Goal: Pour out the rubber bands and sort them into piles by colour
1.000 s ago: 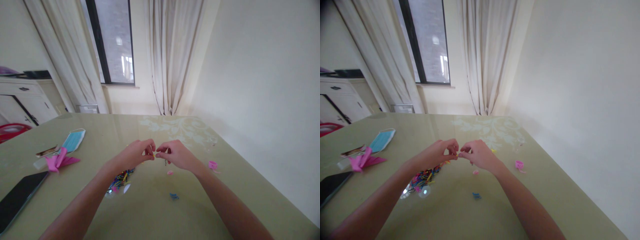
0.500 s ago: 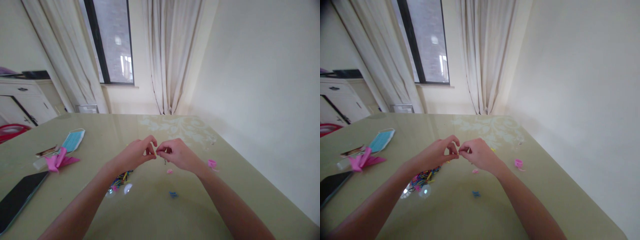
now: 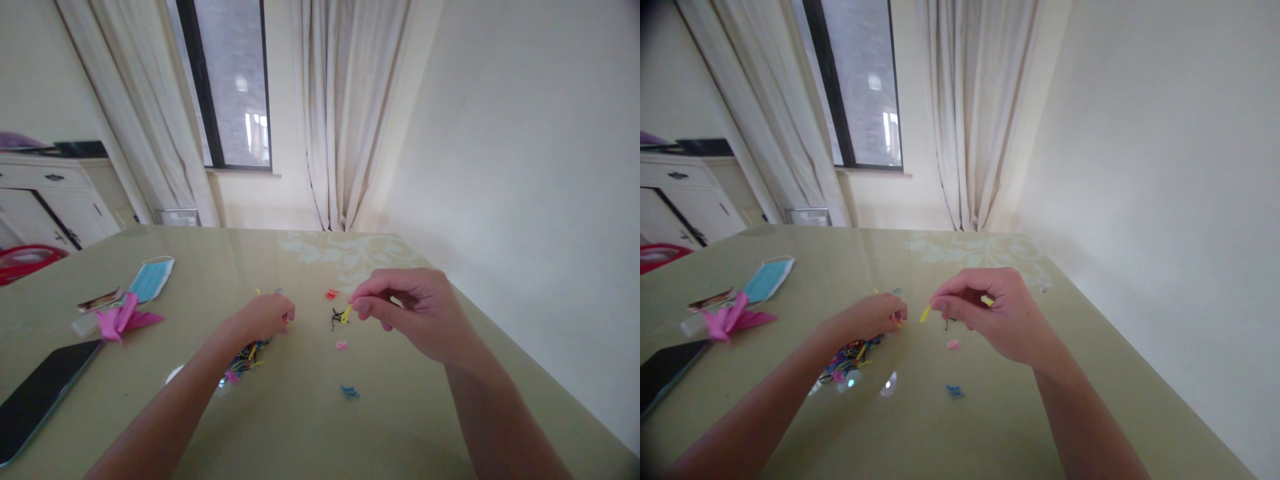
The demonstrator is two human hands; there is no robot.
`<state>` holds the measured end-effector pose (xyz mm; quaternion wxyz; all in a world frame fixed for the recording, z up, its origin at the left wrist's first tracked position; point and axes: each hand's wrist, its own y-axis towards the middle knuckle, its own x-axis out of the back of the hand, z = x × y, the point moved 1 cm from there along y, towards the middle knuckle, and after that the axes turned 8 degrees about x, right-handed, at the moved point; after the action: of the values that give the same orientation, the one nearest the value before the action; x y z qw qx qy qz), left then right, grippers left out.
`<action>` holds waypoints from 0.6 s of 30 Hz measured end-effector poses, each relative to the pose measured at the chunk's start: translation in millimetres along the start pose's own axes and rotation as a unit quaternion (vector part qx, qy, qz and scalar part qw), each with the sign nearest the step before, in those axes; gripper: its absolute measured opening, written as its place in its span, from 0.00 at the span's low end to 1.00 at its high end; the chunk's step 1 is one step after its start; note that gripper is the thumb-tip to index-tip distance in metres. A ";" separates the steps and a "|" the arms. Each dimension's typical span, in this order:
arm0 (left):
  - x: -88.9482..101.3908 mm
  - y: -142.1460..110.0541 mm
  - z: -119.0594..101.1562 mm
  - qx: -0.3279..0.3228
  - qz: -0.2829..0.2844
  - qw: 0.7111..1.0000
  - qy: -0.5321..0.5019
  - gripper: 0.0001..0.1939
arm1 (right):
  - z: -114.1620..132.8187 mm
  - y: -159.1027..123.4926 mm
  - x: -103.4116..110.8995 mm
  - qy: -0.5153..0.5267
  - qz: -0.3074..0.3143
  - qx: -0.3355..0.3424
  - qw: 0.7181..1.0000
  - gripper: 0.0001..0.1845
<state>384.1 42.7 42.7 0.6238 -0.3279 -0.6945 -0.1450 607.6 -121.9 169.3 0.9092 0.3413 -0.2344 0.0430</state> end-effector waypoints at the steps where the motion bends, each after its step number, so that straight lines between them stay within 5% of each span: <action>1: -3.9 1.9 2.8 0.007 0.007 1.000 0.006 0.10 | 1.5 -0.4 1.5 -0.004 -0.006 0.002 1.000 0.08; 10: -6.7 3.1 1.3 0.020 0.017 1.000 0.016 0.07 | 1.2 0.7 8.7 -0.022 -0.020 -0.013 0.999 0.10; 13: -7.1 3.8 0.9 0.024 0.011 0.999 0.024 0.08 | -13.1 3.6 12.8 -0.100 0.024 -0.061 0.993 0.12; 18: -4.9 2.7 4.1 0.031 -0.005 0.999 0.035 0.10 | -84.1 8.2 16.6 -0.321 0.171 -0.210 0.907 0.08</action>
<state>382.6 45.8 36.7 0.6569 -0.2995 -0.6780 -0.1383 653.7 -63.1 126.5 0.8139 0.0920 -0.5725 0.0359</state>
